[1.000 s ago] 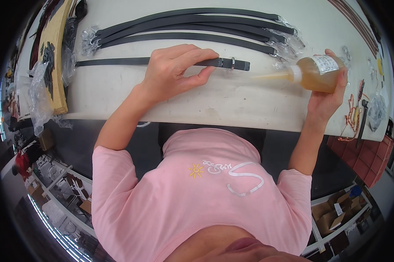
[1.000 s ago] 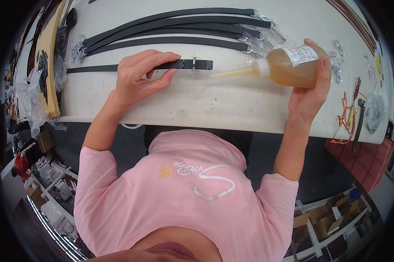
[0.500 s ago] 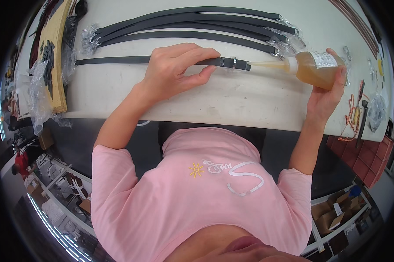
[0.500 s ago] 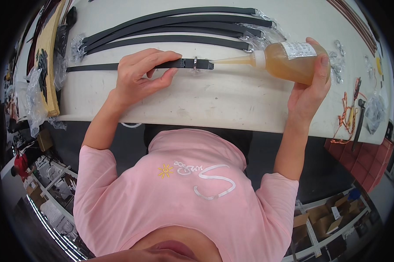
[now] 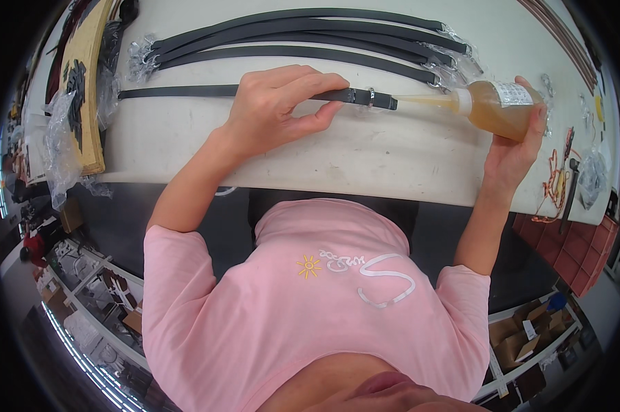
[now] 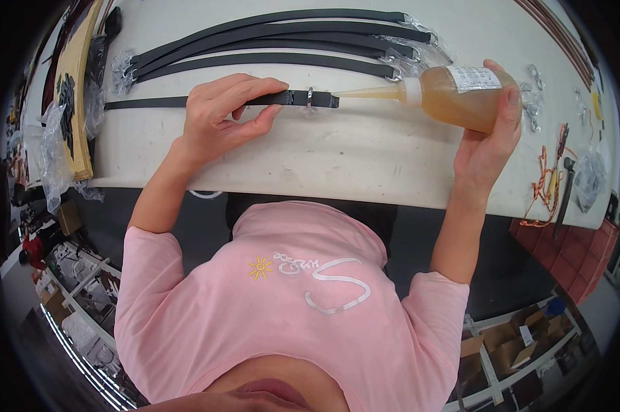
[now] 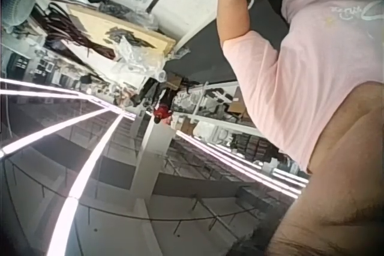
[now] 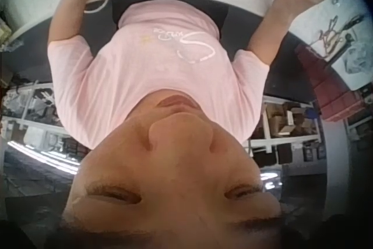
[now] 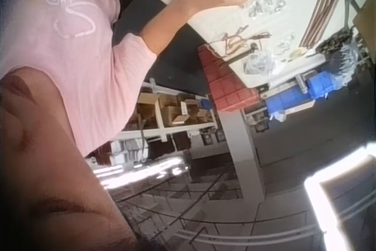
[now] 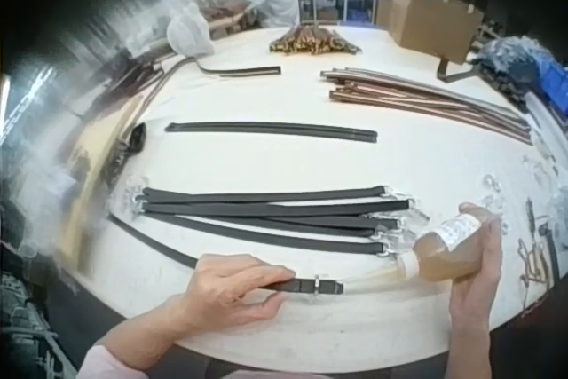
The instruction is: The person is assembling leather straps by attaching metal hardware and applying glue to the ends.
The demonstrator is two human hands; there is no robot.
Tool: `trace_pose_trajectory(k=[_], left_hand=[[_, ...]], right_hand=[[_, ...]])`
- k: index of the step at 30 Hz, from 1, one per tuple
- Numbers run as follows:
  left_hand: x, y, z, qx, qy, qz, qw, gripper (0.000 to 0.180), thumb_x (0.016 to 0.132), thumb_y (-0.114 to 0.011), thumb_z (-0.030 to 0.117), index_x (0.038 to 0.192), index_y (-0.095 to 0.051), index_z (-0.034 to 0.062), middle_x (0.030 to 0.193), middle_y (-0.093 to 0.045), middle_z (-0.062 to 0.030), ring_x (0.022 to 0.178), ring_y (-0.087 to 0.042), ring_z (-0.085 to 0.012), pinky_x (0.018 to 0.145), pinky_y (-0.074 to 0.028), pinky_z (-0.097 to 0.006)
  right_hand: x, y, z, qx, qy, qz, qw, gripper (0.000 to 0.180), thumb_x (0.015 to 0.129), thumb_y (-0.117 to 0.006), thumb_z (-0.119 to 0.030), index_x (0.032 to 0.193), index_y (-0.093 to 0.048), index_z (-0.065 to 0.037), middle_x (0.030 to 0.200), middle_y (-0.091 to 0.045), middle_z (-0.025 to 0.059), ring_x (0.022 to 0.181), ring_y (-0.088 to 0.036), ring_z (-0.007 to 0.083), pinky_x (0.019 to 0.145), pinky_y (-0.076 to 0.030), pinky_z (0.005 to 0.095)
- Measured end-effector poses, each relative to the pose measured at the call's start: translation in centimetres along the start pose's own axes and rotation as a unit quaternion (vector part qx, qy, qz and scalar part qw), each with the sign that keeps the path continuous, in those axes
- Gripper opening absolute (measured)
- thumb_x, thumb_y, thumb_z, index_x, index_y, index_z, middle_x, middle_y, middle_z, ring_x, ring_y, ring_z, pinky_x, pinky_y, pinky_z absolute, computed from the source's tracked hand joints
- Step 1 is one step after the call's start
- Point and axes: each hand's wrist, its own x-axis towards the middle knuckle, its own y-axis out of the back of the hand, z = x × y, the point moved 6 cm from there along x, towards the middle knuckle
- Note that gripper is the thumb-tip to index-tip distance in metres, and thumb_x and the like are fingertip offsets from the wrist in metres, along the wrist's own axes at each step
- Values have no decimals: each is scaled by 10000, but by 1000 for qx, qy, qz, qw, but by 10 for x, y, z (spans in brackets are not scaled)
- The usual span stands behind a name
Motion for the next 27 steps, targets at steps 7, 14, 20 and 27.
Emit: trace_pose_trajectory(k=[7,14,20,27], left_hand=[[-1,1,1,-2,-3,1,1000,258,739,-805,63,986,-737,94,797,-717,-20,673,-678,-178,553,-524,-272],[-1,1,0,0,-4,3,1000,262,740,-806,64,992,-739,89,796,-714,-27,676,-680,-183,559,-529,-274],[-1,1,-1,0,-1,2,1000,268,741,-806,67,1000,-739,95,791,-709,-23,669,-674,-182,551,-521,-276],[-3,0,0,-8,-10,5,1000,286,733,-799,40,1009,-744,84,824,-722,-30,582,-573,-142,494,-439,-251]], right_hand=[[1,1,0,-14,4,-4,1000,511,1039,-471,-416,1352,-528,-15,1396,-551,138,1282,-542,231,1060,-479,386],[2,3,5,3,-13,-38,999,501,1037,-476,-414,1341,-540,-20,1391,-551,148,1269,-554,241,1049,-488,396],[2,3,3,-5,-23,-19,1000,490,1037,-469,-403,1326,-550,-15,1385,-555,148,1267,-555,240,1045,-490,394],[3,5,4,16,-30,-2,999,474,1040,-461,-390,1321,-554,-19,1385,-555,144,1270,-552,237,1050,-486,388]])
